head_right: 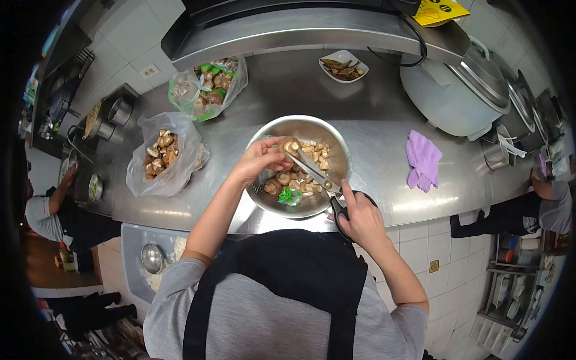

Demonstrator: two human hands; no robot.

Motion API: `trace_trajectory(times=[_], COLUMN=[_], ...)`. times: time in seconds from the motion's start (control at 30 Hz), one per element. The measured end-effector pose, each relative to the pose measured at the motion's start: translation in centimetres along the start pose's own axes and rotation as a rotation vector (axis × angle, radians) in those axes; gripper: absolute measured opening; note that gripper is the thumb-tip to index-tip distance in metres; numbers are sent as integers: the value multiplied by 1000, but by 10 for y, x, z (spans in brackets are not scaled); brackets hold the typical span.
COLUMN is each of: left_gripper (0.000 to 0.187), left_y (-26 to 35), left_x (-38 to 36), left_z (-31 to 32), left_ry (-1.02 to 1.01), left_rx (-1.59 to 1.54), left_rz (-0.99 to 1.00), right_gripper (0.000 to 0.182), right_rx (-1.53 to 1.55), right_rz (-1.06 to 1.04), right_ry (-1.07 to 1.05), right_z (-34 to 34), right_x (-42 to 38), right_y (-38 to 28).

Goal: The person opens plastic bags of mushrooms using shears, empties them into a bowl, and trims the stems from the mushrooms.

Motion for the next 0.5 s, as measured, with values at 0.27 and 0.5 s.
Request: trace_trajectory(times=[0.27,0.5], left_gripper=[44,43], left_y=[-2,-28], left_x=[5,7], left_z=[3,-18], left_ry=[4,-40], left_rx=[-10,1], left_rz=[-75,-159], right_gripper=[71,55], right_rx=[-65,323], right_rz=[-83,-59], right_ry=[-108,-172], right_z=[8,24], right_x=[5,5], right_y=[-4,3])
Point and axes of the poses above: each hand's wrist, its own x-axis towards the middle knuckle, its own z-axis out of the palm, y = z × x, the point moved 2 cm from there along x, towards the middle knuckle, and after that the axes turned 6 degrees about -z, right-handed, at the moved point
